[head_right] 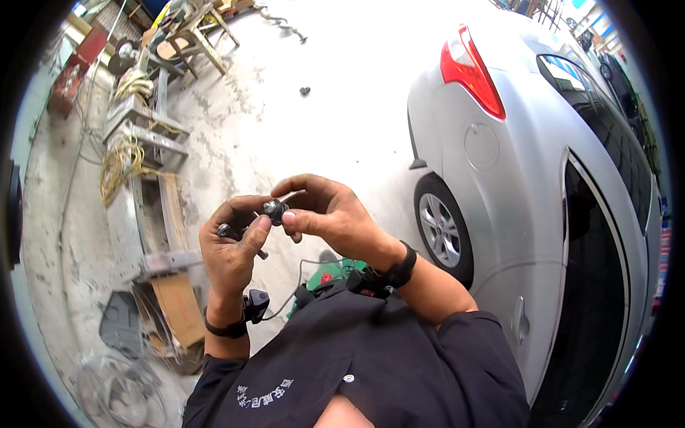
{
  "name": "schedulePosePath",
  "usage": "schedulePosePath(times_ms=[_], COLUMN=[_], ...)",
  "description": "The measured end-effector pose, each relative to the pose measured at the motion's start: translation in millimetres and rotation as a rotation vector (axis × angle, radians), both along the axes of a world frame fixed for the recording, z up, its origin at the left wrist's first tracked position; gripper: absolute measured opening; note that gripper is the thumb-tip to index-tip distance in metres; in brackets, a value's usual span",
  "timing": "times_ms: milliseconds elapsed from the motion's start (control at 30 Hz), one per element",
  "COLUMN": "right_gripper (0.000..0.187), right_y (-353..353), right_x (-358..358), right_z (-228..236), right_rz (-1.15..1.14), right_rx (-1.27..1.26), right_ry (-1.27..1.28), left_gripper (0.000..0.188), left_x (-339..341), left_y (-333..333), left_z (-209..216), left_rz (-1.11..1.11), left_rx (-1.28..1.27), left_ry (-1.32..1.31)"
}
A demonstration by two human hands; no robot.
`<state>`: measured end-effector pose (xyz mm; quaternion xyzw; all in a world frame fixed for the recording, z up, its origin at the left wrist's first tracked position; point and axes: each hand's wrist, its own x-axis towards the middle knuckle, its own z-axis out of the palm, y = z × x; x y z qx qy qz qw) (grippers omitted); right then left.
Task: The person uses an impact driver and a wrench to remove bolts from a metal housing held in a vice. They handle a smaller metal piece, dip it into a bucket of water, and use a hammer and a metal rod to tap on the housing.
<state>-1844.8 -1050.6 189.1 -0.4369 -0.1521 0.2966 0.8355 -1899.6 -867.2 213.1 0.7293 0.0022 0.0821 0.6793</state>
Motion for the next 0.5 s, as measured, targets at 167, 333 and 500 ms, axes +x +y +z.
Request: schedulePosePath(times_ms=[167, 333, 500], right_gripper=[0.028, 0.023, 0.023], right_y=[36.1, 65.6, 89.4], right_x=[150.8, 318.5, 479.1], right_z=[-10.8, -35.0, -21.6], right_rz=[-0.232, -0.310, -0.272], right_rx=[-0.181, -0.197, -0.249], right_ry=[-0.367, -0.433, -0.449], left_gripper=[0.016, 0.009, 0.007], left_x=[164.8, 327.9, 476.0], left_y=[42.5, 54.0, 69.3], left_z=[1.7, -14.8, -4.8], left_rz=[-0.070, 0.052, 0.171], left_rx=[0.013, -0.046, -0.014], left_ry=[0.179, 0.170, 0.113])
